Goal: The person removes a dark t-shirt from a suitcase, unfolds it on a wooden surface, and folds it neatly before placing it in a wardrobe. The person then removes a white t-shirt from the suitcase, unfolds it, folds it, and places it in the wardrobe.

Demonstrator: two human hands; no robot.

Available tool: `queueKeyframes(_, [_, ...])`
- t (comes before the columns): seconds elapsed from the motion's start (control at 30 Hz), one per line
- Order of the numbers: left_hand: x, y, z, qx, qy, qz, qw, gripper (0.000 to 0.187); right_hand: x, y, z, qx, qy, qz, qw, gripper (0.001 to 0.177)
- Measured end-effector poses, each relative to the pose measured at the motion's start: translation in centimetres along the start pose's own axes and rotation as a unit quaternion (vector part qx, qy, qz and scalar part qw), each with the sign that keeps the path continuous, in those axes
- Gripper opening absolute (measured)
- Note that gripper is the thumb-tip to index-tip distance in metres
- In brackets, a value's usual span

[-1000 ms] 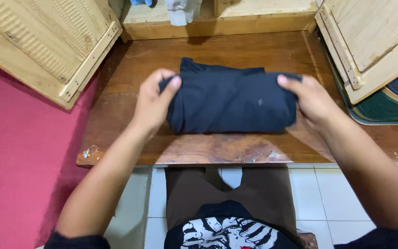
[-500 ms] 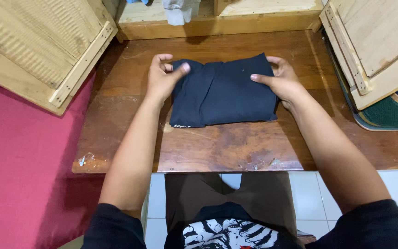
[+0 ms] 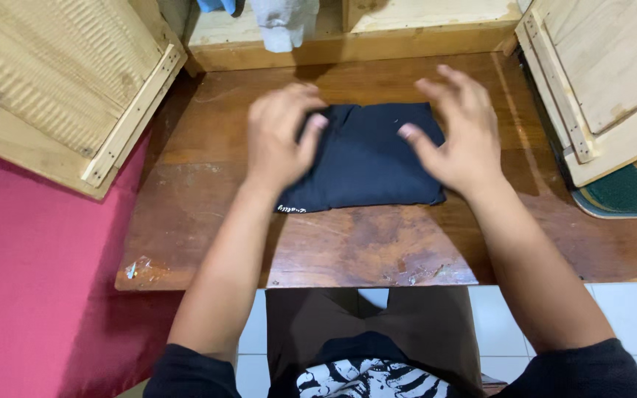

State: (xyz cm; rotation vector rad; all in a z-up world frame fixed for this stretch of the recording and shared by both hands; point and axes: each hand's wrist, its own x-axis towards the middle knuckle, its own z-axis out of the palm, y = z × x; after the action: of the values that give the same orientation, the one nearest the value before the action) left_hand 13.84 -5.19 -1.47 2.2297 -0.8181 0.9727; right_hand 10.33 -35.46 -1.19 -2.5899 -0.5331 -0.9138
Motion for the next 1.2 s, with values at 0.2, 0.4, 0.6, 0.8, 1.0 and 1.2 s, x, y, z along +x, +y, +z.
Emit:
queueKeyframes(0.2, [-0.4,2.3,2.8,-0.043,-0.271,-0.025,0.961,0.068,0.5,-3.5,1.4,-0.008,-0.27,-0.081,0.959,0.092])
queueKeyframes(0.4, [-1.2,0.6,3.6,0.043,-0.377,-0.136,0.915,0.078,-0.2,-2.5,2.7,0.027,-0.342,0.003,0.939,0.092])
queueKeyframes(0.6, [-1.4,-1.0,3.0,0.128,-0.389,-0.211,0.888,0.077,-0.2,-1.0,3.4,0.05,-0.377,0.103,0.919,0.087])
queueKeyframes(0.8, [-0.9,-2.3,1.4,0.185,-0.298,-0.303,0.886,0.089,-0.4,0.1,2.5,-0.055,-0.24,0.163,0.955,0.082])
queueKeyframes(1.0, [0.7,-0.1,-0.2,0.274,-0.28,-0.364,0.845,0.094,0.4,-1.3,1.8,-0.164,-0.242,0.246,0.924,0.093])
queueKeyframes(1.2, [0.8,1.8,0.6,0.19,-0.29,-0.354,0.869,0.086,0.5,-1.9,2.3,-0.138,-0.246,0.24,0.929,0.091])
